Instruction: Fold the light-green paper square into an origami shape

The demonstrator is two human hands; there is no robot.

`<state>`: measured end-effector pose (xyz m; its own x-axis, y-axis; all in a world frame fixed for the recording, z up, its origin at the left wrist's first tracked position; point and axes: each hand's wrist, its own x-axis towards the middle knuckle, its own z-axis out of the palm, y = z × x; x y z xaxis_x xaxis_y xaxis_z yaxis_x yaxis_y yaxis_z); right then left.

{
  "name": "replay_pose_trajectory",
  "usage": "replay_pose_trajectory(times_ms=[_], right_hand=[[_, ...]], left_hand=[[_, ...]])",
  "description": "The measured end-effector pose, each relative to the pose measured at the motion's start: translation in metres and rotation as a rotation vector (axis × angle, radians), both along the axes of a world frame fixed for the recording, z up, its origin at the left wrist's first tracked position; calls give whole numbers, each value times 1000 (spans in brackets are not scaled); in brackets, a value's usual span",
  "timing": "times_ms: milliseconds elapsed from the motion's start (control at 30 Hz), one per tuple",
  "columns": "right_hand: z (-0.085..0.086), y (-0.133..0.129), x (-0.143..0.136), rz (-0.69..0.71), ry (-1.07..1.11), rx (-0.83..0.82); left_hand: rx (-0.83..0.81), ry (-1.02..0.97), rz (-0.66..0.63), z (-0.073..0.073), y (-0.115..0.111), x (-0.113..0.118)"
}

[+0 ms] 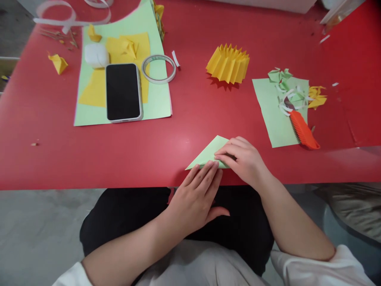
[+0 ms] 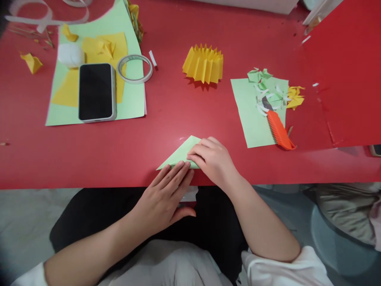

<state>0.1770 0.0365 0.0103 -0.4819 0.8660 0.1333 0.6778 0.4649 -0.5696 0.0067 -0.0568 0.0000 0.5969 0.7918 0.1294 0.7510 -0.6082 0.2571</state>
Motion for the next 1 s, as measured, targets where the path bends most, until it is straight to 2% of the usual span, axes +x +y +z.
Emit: replay_pose_trajectory(times_ms=[300,500,1000], right_hand=[[1,0,0,-7,-5,2],[1,0,0,-10,-6,-13],[2,1,0,-30,-18,-29]], left_hand=[[43,29,40,4,0,-5],[15,38,93,7,1,-6],[44,57,94,6,-1,-6]])
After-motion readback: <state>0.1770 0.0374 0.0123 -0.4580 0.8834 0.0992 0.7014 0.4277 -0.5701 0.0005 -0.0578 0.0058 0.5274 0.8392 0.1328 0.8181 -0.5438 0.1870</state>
